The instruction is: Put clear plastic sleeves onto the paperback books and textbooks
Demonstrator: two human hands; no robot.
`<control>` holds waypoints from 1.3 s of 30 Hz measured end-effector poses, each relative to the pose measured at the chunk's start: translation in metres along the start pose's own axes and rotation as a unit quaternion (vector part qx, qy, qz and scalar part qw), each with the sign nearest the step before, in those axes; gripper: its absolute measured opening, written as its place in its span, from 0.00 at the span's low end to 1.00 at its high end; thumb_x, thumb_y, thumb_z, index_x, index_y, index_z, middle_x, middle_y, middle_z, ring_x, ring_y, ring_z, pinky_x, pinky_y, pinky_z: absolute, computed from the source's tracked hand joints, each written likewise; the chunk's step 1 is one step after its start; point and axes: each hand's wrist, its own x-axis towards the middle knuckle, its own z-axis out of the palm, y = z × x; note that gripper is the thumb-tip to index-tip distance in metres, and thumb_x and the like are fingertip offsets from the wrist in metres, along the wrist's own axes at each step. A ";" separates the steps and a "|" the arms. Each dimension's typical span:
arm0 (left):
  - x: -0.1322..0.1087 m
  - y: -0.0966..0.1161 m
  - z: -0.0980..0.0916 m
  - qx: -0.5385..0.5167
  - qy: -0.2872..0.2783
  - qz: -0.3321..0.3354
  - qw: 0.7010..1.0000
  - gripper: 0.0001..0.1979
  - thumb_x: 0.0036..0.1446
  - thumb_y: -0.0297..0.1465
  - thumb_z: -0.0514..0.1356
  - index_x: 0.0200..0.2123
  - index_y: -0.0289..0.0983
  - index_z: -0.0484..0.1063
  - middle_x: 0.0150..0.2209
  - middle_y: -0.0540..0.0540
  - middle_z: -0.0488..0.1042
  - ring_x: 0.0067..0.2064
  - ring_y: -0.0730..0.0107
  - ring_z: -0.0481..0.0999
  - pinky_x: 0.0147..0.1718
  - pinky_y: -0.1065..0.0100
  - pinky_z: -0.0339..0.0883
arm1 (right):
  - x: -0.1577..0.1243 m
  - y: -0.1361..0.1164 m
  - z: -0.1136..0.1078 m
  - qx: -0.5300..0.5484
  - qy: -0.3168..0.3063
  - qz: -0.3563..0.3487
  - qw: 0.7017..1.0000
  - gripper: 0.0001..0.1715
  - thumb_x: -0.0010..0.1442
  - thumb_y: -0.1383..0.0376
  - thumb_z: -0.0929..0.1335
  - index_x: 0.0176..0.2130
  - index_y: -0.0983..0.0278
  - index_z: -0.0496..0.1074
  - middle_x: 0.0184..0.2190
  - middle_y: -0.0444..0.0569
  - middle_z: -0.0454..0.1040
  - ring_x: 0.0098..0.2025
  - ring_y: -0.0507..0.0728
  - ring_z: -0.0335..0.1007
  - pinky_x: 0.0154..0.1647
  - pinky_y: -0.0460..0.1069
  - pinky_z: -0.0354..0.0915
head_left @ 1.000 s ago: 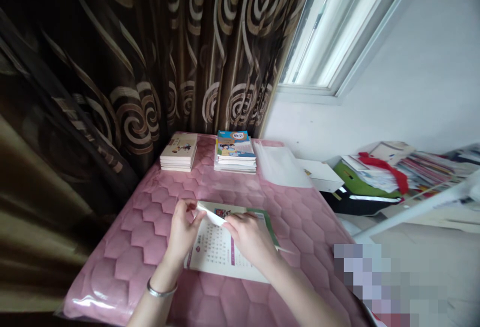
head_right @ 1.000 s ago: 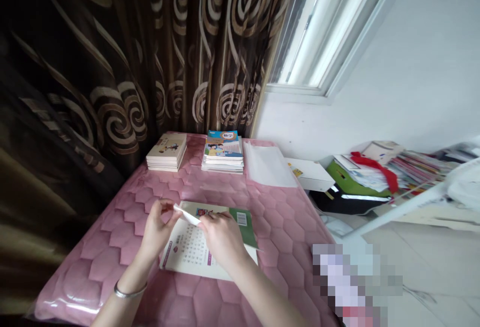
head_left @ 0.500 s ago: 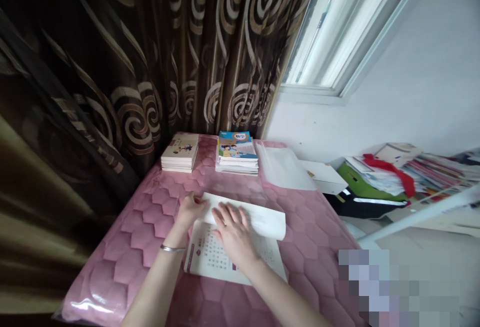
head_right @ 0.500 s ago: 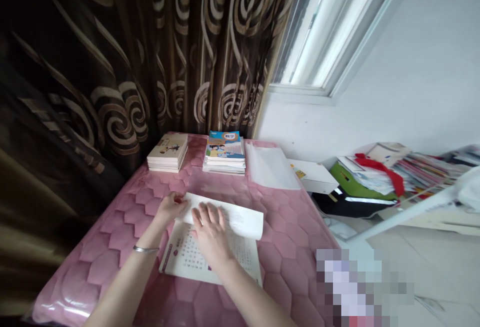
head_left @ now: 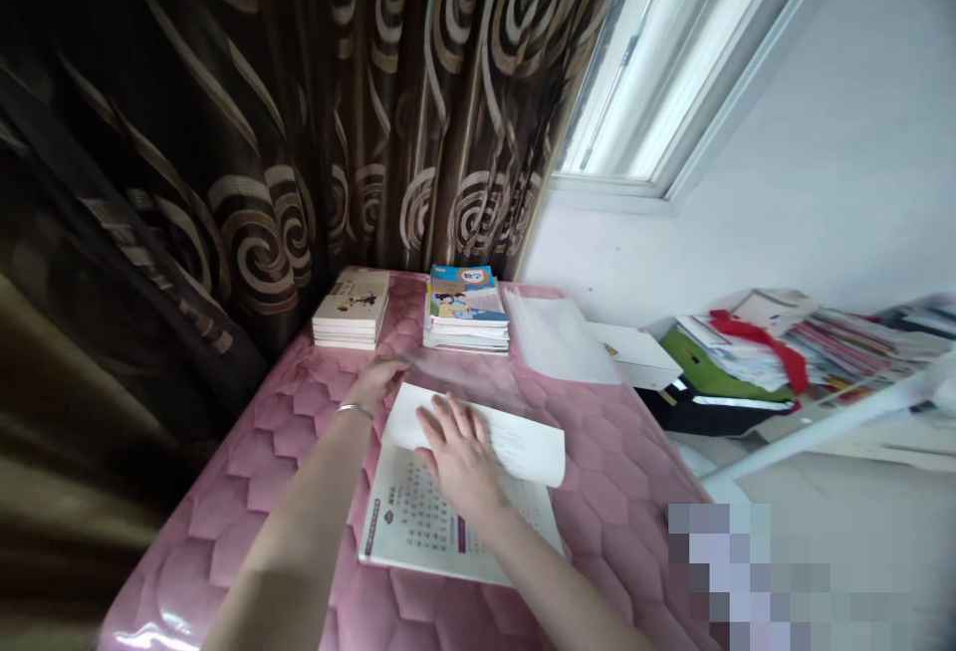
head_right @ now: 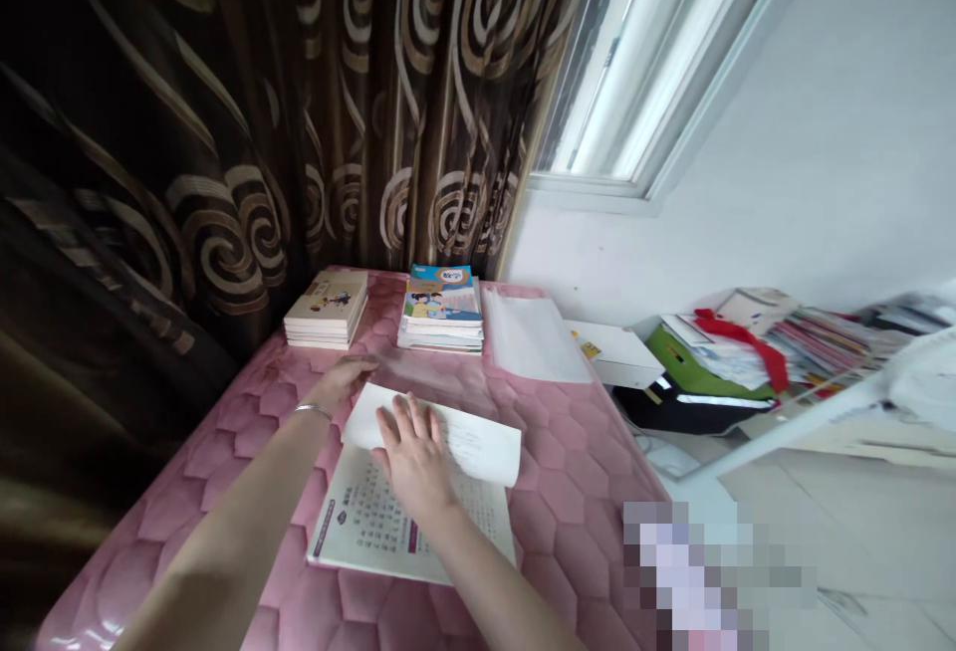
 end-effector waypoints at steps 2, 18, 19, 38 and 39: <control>-0.006 0.000 -0.002 -0.031 -0.026 0.001 0.999 0.18 0.52 0.34 0.65 0.46 0.33 0.71 0.42 0.39 0.76 0.38 0.63 0.77 0.36 0.64 0.72 | 0.001 0.003 0.003 0.000 0.009 -0.005 1.000 0.28 0.64 0.53 0.62 0.60 0.59 0.62 0.62 0.52 0.61 0.64 0.65 0.50 0.60 0.61 0.48; -0.066 -0.031 -0.022 -0.179 -0.176 0.072 0.965 0.39 0.43 0.19 0.65 0.59 0.41 0.59 0.50 0.41 0.76 0.49 0.58 0.76 0.47 0.60 0.67 | -0.010 -0.002 0.015 -0.005 0.016 -0.047 0.999 0.27 0.64 0.53 0.62 0.60 0.55 0.62 0.61 0.51 0.63 0.62 0.64 0.55 0.60 0.60 0.48; -0.066 -0.031 -0.023 -0.180 -0.181 0.077 0.964 0.40 0.42 0.18 0.65 0.59 0.41 0.58 0.50 0.41 0.76 0.50 0.58 0.76 0.48 0.61 0.67 | -0.011 -0.003 0.016 -0.006 0.019 -0.049 0.999 0.27 0.64 0.53 0.62 0.60 0.55 0.62 0.61 0.51 0.63 0.61 0.64 0.56 0.60 0.60 0.48; -0.070 -0.039 -0.019 0.011 -0.099 0.084 0.991 0.29 0.43 0.33 0.69 0.50 0.36 0.67 0.43 0.43 0.77 0.40 0.63 0.77 0.37 0.66 0.69 | -0.009 -0.005 0.019 -0.014 0.036 -0.029 0.999 0.28 0.63 0.54 0.63 0.61 0.56 0.61 0.61 0.50 0.62 0.63 0.64 0.52 0.62 0.62 0.43; -0.069 -0.039 -0.017 0.042 -0.072 0.095 0.992 0.26 0.42 0.33 0.69 0.47 0.35 0.69 0.40 0.44 0.78 0.38 0.64 0.76 0.36 0.67 0.68 | -0.008 -0.004 0.017 -0.012 0.031 -0.034 0.999 0.28 0.63 0.54 0.63 0.61 0.56 0.61 0.62 0.50 0.62 0.64 0.64 0.51 0.63 0.63 0.42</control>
